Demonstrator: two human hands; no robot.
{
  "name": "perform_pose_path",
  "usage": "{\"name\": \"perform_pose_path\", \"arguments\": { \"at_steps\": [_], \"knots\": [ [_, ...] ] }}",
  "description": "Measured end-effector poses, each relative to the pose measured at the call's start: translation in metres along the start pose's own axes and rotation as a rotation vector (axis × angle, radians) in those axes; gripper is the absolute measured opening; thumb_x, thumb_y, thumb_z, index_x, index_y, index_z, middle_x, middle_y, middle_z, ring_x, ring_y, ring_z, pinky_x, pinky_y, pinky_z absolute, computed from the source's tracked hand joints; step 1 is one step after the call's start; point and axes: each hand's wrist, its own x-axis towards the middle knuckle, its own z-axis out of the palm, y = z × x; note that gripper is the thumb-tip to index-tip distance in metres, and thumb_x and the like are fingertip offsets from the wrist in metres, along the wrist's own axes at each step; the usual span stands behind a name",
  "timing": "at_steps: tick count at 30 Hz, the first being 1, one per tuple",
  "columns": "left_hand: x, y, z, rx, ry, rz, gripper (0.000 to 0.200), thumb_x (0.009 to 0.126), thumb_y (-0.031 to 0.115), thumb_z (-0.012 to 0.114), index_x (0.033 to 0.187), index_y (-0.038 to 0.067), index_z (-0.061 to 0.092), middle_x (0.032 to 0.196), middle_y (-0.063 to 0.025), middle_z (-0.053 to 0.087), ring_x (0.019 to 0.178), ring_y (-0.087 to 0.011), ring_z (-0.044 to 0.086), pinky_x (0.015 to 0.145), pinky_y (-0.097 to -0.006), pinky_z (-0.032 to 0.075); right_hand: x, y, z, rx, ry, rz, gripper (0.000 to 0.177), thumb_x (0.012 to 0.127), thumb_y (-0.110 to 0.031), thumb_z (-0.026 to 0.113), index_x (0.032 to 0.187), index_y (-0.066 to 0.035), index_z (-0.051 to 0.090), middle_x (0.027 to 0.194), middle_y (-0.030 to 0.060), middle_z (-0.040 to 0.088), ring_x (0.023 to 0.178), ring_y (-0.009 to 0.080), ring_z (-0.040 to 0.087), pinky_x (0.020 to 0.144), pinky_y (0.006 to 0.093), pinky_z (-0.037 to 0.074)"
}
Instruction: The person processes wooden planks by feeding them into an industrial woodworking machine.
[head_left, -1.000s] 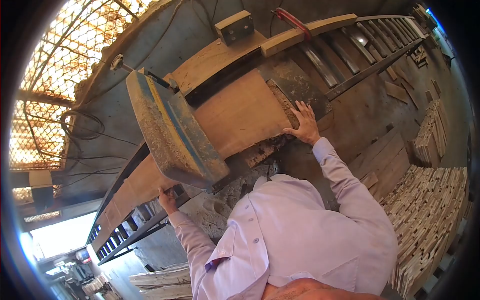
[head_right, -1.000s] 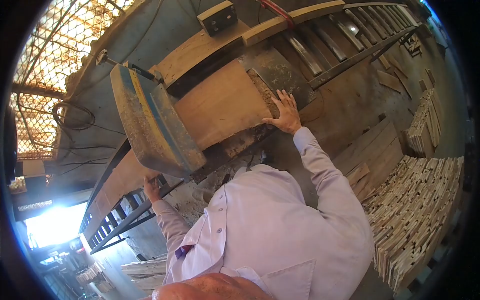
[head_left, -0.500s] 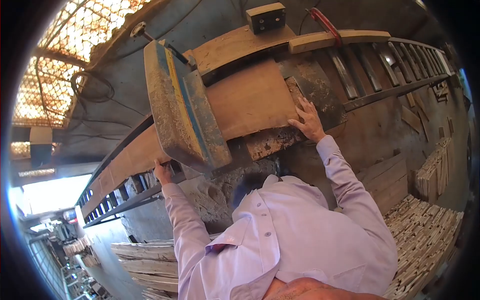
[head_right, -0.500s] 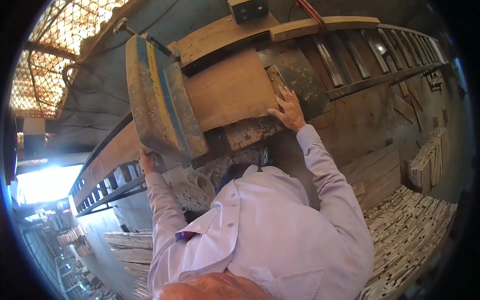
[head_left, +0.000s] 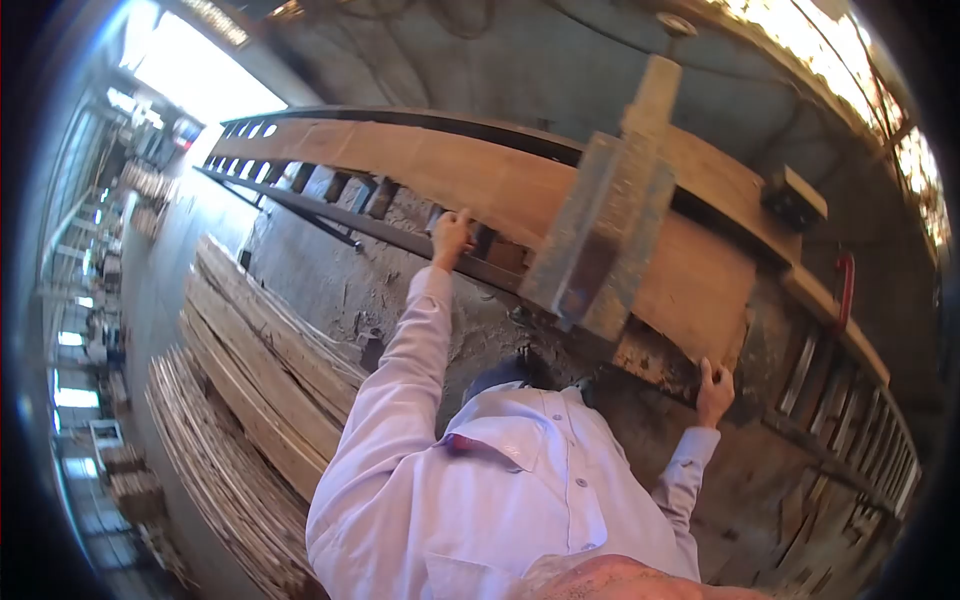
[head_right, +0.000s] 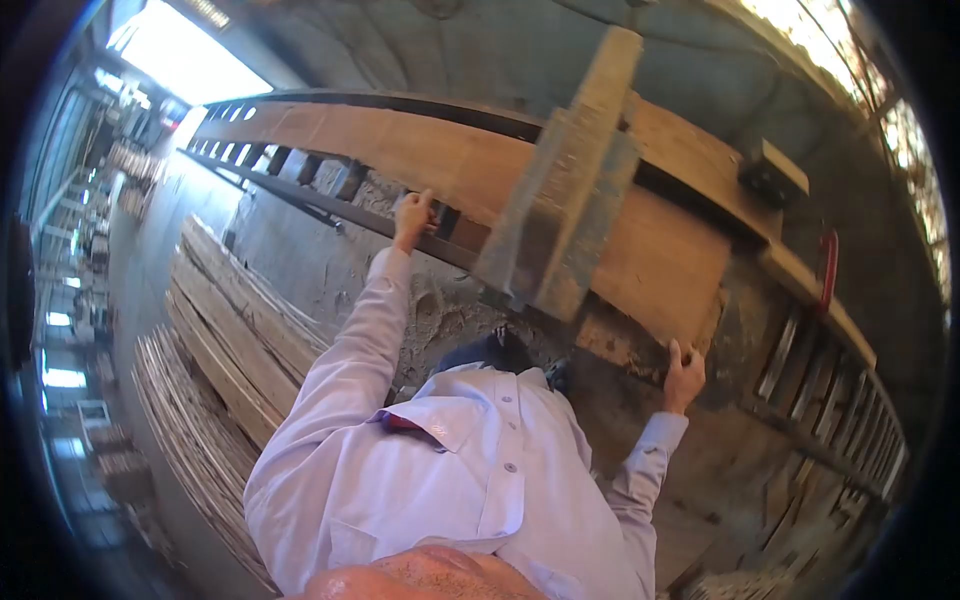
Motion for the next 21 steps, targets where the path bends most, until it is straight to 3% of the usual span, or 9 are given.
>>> {"name": "perform_pose_path", "arguments": {
  "at_steps": [4, 9, 11, 13, 14, 15, 16, 17, 21],
  "knots": [
    [-0.006, 0.009, -0.006, 0.050, 0.054, 0.045, 0.041, 0.096, 0.037, 0.068, 0.085, -0.002, 0.061, 0.065, -0.0103, 0.065, 0.049, -0.0193, 0.066, 0.040, -0.0328, 0.049, 0.006, -0.008, -0.002, -0.142, -0.134, 0.045, 0.051, 0.088, -0.045, 0.075, 0.103, 0.003, 0.072, 0.102, 0.0190, 0.072, 0.094, 0.0329, 0.068, 0.085, 0.0399, 0.051],
    [0.031, -0.010, -0.022, 0.074, 0.138, 0.113, 0.038, 0.092, 0.034, 0.072, 0.083, -0.001, 0.064, 0.060, -0.0119, 0.063, 0.042, -0.0230, 0.062, 0.041, -0.0339, 0.048, -0.003, -0.021, 0.016, -0.073, -0.126, -0.142, 0.041, 0.089, -0.039, 0.073, 0.102, 0.000, 0.073, 0.097, 0.0182, 0.070, 0.089, 0.0353, 0.067, 0.081, 0.0415, 0.051],
    [0.045, -0.009, -0.035, -0.118, 0.161, 0.055, 0.038, 0.090, 0.034, 0.073, 0.082, -0.002, 0.065, 0.055, -0.0094, 0.058, 0.045, -0.0223, 0.063, 0.040, -0.0354, 0.046, -0.015, -0.065, 0.020, -0.120, -0.157, -0.122, 0.037, 0.089, -0.034, 0.073, 0.104, 0.000, 0.073, 0.097, 0.0195, 0.071, 0.088, 0.0350, 0.067, 0.080, 0.0416, 0.051],
    [0.096, -0.047, -0.069, 1.038, 0.453, 1.128, 0.014, 0.085, 0.025, 0.074, 0.087, 0.011, 0.072, 0.066, -0.0147, 0.067, 0.051, -0.0314, 0.065, 0.050, -0.0454, 0.051, -0.028, -0.099, 0.031, 0.097, -0.193, -0.105, 0.033, 0.090, -0.029, 0.071, 0.105, 0.000, 0.072, 0.092, 0.0199, 0.067, 0.084, 0.0351, 0.063, 0.075, 0.0419, 0.049],
    [0.099, -0.032, -0.082, 1.187, 0.290, 0.840, 0.009, 0.083, 0.026, 0.072, 0.087, 0.018, 0.074, 0.067, -0.0142, 0.068, 0.058, -0.0366, 0.067, 0.059, -0.0496, 0.054, -0.033, -0.096, 0.045, 0.071, -0.178, -0.150, 0.033, 0.089, -0.026, 0.071, 0.108, 0.000, 0.070, 0.091, 0.0195, 0.065, 0.083, 0.0358, 0.062, 0.074, 0.0425, 0.049],
    [0.109, -0.039, -0.091, 1.158, 0.378, 0.832, 0.027, 0.088, 0.036, 0.069, 0.079, 0.012, 0.075, 0.059, -0.0128, 0.065, 0.059, -0.0348, 0.068, 0.061, -0.0487, 0.055, -0.041, -0.103, 0.056, 0.154, -0.148, -0.142, 0.032, 0.088, -0.024, 0.071, 0.110, 0.000, 0.070, 0.092, 0.0198, 0.065, 0.084, 0.0363, 0.062, 0.074, 0.0426, 0.048],
    [0.103, -0.019, -0.095, 0.727, 0.140, 0.408, 0.035, 0.091, 0.039, 0.069, 0.090, 0.004, 0.071, 0.062, -0.0138, 0.066, 0.053, -0.0298, 0.066, 0.051, -0.0433, 0.053, -0.046, -0.109, 0.060, 0.177, -0.220, -0.129, 0.033, 0.089, -0.022, 0.069, 0.114, -0.001, 0.069, 0.094, 0.0196, 0.065, 0.086, 0.0370, 0.062, 0.075, 0.0425, 0.049],
    [0.095, 0.001, -0.099, 0.320, 0.116, -0.024, 0.047, 0.094, 0.043, 0.069, 0.101, -0.003, 0.067, 0.065, -0.0147, 0.067, 0.048, -0.0248, 0.064, 0.041, -0.0379, 0.050, -0.054, -0.118, 0.066, 0.183, -0.181, -0.173, 0.034, 0.089, -0.020, 0.069, 0.117, -0.002, 0.068, 0.096, 0.0194, 0.065, 0.088, 0.0370, 0.062, 0.076, 0.0426, 0.049],
    [0.059, 0.001, -0.084, 0.165, -0.020, 0.000, 0.052, 0.097, 0.045, 0.066, 0.087, -0.006, 0.060, 0.065, -0.0146, 0.067, 0.044, -0.0202, 0.062, 0.034, -0.0303, 0.046, -0.074, -0.133, 0.103, 0.223, -0.167, -0.236, 0.040, 0.088, -0.014, 0.068, 0.128, -0.006, 0.065, 0.103, 0.0152, 0.064, 0.093, 0.0364, 0.064, 0.081, 0.0435, 0.051]
  ]
}}
